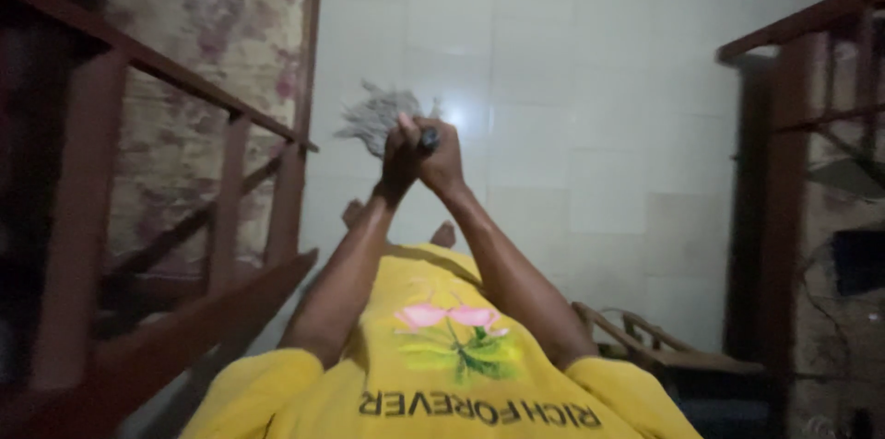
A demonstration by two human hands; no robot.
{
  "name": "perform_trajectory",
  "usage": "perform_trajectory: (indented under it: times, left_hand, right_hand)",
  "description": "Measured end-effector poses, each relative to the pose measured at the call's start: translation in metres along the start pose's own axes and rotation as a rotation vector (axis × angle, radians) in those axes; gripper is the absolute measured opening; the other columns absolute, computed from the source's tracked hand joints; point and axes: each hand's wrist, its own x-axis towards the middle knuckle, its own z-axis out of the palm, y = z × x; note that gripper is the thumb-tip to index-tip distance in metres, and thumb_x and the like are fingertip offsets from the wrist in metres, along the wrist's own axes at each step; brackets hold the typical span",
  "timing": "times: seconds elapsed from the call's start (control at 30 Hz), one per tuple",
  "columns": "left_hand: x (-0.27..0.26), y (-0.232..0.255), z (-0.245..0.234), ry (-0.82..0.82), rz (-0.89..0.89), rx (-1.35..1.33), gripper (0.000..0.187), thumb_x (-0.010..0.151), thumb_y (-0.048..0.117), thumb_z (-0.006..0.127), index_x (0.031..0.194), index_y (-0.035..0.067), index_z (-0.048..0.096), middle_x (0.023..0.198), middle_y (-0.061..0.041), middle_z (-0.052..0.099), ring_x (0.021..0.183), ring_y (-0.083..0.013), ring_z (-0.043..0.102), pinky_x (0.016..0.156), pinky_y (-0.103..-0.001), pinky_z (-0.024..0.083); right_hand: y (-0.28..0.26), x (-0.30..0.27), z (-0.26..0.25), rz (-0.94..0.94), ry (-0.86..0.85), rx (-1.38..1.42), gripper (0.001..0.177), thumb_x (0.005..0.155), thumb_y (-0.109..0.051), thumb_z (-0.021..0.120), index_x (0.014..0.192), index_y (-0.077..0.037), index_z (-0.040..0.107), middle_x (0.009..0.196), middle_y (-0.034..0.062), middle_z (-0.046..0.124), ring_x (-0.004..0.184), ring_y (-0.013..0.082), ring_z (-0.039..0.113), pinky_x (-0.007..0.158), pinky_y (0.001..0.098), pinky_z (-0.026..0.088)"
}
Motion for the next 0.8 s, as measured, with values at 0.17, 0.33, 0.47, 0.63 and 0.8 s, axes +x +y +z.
perform_trajectory:
  times: [0.17,0.33,0.47,0.63,0.8]
  left_hand:
    - [0.04,0.0,-0.027,0.015,-0.024,0.09,0.05,0.111,0.045,0.036,0.094,0.009,0.066,0.074,-0.016,0.066,0.075,-0.0341,0.068,0.069,-0.047,0.05]
    - [0.052,-0.021,-0.08,0.068,0.06,0.195,0.047,0.109,0.045,0.04,0.092,0.009,0.065,0.074,-0.015,0.067,0.074,-0.0338,0.069,0.066,-0.047,0.05]
    - [0.081,-0.032,-0.106,0.134,0.149,0.264,0.045,0.109,0.043,0.042,0.093,0.008,0.065,0.079,-0.013,0.071,0.076,-0.0328,0.07,0.067,-0.047,0.051]
    - [0.097,-0.036,-0.144,0.121,0.187,0.272,0.043,0.111,0.039,0.042,0.099,0.008,0.068,0.087,-0.014,0.072,0.083,-0.0342,0.07,0.075,-0.047,0.052]
    - [0.083,-0.025,-0.163,0.057,0.606,0.352,0.04,0.104,0.037,0.049,0.115,0.006,0.072,0.106,-0.017,0.074,0.097,-0.0372,0.071,0.087,-0.046,0.055]
  right_hand:
    - [-0.049,0.028,0.018,-0.041,0.037,0.068,0.046,0.101,-0.036,0.064,0.07,-0.001,0.067,0.056,0.0052,0.059,0.055,0.0088,0.052,0.051,0.0321,0.044]
    - [-0.055,0.049,0.069,-0.108,0.04,0.057,0.046,0.102,-0.034,0.065,0.071,0.0,0.065,0.06,0.0036,0.058,0.057,0.0099,0.051,0.052,0.0324,0.043]
    - [-0.059,0.063,0.098,-0.083,-0.019,0.194,0.045,0.099,-0.033,0.068,0.069,0.0,0.065,0.06,0.0046,0.064,0.056,0.0106,0.057,0.053,0.0328,0.046]
    - [-0.038,0.061,0.131,-0.253,-0.057,0.201,0.049,0.103,-0.03,0.072,0.071,0.002,0.054,0.066,0.0082,0.051,0.065,0.0135,0.048,0.058,0.0343,0.041]
    - [-0.009,0.047,0.139,-0.01,-0.045,0.051,0.049,0.1,-0.027,0.07,0.065,0.001,0.05,0.057,0.0048,0.042,0.056,0.011,0.036,0.05,0.0346,0.033]
